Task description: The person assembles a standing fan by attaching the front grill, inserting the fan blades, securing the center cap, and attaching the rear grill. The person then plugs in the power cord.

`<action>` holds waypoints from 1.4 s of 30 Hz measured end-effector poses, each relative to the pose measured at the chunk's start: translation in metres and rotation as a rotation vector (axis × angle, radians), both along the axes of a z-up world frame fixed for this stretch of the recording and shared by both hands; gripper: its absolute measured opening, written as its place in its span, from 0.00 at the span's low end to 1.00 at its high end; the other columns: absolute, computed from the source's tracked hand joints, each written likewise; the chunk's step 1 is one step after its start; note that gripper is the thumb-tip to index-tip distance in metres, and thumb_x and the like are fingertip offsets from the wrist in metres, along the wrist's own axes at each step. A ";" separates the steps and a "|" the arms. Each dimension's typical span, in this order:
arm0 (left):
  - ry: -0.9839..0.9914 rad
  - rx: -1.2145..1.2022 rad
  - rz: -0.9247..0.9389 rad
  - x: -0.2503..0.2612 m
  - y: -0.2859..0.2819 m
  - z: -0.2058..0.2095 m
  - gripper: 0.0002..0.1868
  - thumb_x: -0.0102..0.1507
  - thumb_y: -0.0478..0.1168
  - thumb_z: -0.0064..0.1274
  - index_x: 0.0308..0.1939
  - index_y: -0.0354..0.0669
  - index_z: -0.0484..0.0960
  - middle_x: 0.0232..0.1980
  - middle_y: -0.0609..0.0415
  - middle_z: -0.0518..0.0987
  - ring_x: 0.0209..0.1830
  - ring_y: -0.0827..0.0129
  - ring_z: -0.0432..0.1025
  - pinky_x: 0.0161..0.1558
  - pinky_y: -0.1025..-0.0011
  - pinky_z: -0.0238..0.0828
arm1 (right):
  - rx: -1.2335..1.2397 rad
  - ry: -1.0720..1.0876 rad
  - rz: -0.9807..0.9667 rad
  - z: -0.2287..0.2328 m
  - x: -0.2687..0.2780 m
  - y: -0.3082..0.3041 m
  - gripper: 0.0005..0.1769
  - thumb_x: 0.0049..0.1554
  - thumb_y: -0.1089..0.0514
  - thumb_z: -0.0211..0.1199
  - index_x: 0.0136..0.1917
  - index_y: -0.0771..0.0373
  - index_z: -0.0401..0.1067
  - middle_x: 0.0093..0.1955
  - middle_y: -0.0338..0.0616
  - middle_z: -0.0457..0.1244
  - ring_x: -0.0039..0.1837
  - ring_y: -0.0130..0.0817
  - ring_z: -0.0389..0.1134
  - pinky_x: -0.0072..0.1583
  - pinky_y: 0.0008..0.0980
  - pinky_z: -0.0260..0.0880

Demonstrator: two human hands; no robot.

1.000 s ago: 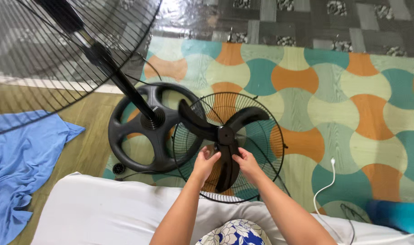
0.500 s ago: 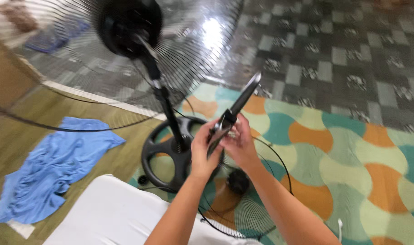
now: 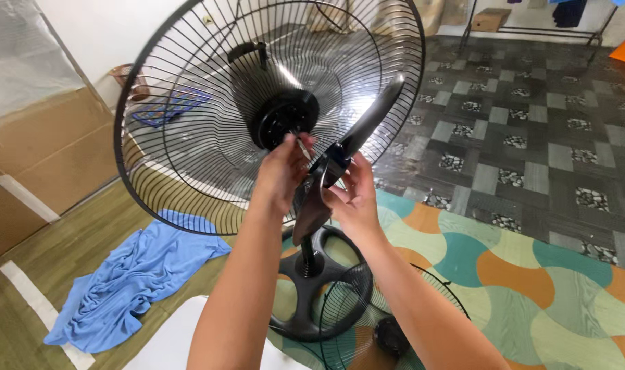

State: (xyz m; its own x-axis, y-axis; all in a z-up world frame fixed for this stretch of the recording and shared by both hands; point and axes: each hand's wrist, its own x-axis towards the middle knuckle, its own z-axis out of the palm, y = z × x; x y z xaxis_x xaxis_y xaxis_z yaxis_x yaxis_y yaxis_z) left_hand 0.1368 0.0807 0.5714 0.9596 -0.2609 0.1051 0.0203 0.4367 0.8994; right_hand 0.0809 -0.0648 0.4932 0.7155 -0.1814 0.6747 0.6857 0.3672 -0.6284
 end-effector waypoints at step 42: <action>0.076 0.253 0.019 0.047 0.039 -0.016 0.12 0.68 0.32 0.49 0.51 0.33 0.85 0.35 0.49 0.79 0.25 0.68 0.64 0.25 0.70 0.58 | -0.082 0.263 -0.459 0.057 -0.008 0.063 0.35 0.50 0.65 0.78 0.61 0.64 0.58 0.48 0.39 0.61 0.40 0.23 0.59 0.41 0.21 0.61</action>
